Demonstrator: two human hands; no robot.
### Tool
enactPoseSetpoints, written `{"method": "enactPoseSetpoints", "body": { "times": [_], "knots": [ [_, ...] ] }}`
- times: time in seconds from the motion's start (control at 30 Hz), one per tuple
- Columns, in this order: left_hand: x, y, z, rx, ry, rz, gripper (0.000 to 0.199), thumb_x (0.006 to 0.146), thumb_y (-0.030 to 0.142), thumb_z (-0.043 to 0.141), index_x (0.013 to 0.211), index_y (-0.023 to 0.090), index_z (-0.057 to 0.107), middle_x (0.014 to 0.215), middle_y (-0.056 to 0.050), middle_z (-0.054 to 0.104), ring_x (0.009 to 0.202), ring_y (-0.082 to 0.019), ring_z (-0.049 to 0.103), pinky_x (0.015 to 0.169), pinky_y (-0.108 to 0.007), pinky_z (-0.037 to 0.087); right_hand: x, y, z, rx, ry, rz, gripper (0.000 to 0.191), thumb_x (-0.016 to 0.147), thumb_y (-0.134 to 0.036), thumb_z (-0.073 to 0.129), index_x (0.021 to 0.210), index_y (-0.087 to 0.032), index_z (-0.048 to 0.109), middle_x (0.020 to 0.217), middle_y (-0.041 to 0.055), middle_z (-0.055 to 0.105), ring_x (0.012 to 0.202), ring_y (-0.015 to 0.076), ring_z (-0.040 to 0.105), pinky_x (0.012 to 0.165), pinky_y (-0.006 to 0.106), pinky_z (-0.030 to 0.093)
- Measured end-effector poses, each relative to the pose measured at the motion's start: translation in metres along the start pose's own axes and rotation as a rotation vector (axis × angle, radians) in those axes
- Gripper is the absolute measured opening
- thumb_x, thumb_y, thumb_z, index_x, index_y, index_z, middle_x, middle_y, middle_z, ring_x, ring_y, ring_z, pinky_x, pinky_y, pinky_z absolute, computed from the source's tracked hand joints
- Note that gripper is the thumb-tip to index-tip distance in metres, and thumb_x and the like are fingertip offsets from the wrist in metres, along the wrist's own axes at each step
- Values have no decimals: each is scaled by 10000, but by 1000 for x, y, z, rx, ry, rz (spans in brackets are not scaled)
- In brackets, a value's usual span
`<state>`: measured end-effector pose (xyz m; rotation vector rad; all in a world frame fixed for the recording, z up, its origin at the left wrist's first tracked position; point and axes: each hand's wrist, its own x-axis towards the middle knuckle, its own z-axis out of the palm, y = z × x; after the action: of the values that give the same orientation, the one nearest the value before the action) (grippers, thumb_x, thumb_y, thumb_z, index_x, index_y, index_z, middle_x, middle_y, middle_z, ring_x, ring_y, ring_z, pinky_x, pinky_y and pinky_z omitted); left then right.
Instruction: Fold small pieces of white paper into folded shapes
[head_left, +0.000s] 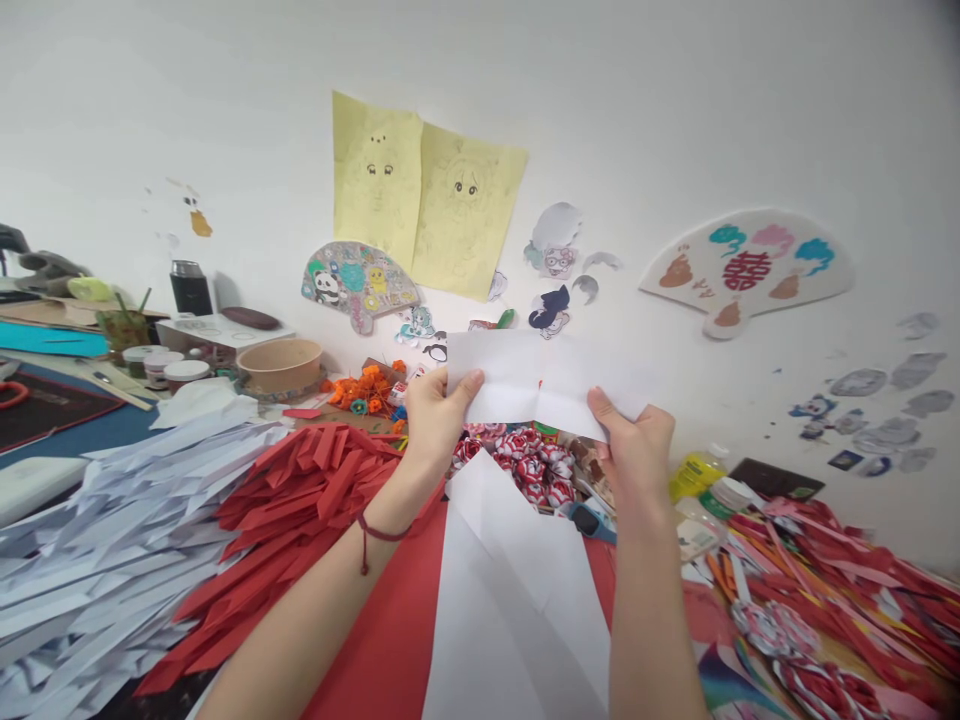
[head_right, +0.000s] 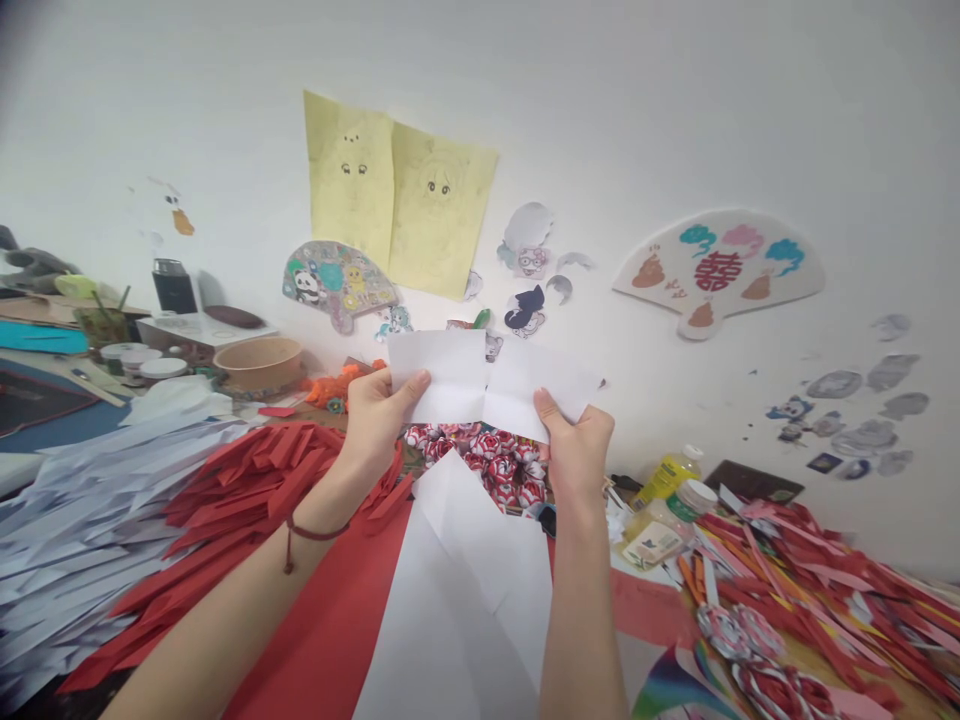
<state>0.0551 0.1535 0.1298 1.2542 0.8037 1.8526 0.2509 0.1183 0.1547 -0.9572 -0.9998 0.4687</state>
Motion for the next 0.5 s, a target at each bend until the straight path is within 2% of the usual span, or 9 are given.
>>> {"method": "enactPoseSetpoints", "body": {
  "times": [0.17, 0.27, 0.33, 0.4, 0.5],
  "knots": [
    [8, -1, -5, -61, 50, 14, 321, 687, 422, 734, 800, 123, 704, 709, -9, 665, 614, -133, 576, 561, -228, 451, 5, -1, -7, 15, 71, -17, 332, 577, -362, 832, 619, -189, 551, 528, -25, 539, 368, 80, 381, 234, 213, 230],
    [15, 4, -12, -150, 119, 31, 331, 660, 402, 761, 836, 126, 709, 770, -24, 697, 653, -136, 606, 607, -239, 483, 11, -1, -16, 12, 146, -74, 321, 587, -367, 825, 646, -178, 572, 540, -26, 549, 371, 76, 377, 238, 210, 231],
    [16, 9, -14, -217, 122, 34, 345, 643, 394, 776, 847, 124, 707, 794, -35, 706, 678, -141, 618, 628, -248, 496, 14, 0, -21, 5, 167, -75, 327, 596, -382, 818, 693, -165, 595, 586, -11, 588, 383, 79, 405, 244, 204, 235],
    [13, 13, -12, -257, 73, 13, 370, 646, 407, 776, 871, 124, 702, 801, -45, 704, 688, -149, 623, 622, -251, 499, 15, 2, -22, -14, 140, -47, 363, 603, -411, 812, 769, -151, 620, 650, 11, 633, 423, 98, 472, 259, 199, 274],
    [3, 14, -3, -212, -75, -51, 383, 691, 455, 738, 873, 122, 685, 773, -47, 685, 662, -149, 605, 581, -241, 477, 9, 6, -15, -79, 23, 3, 442, 631, -479, 784, 877, -139, 648, 731, 38, 684, 578, 157, 602, 393, 231, 458]
  ]
}}
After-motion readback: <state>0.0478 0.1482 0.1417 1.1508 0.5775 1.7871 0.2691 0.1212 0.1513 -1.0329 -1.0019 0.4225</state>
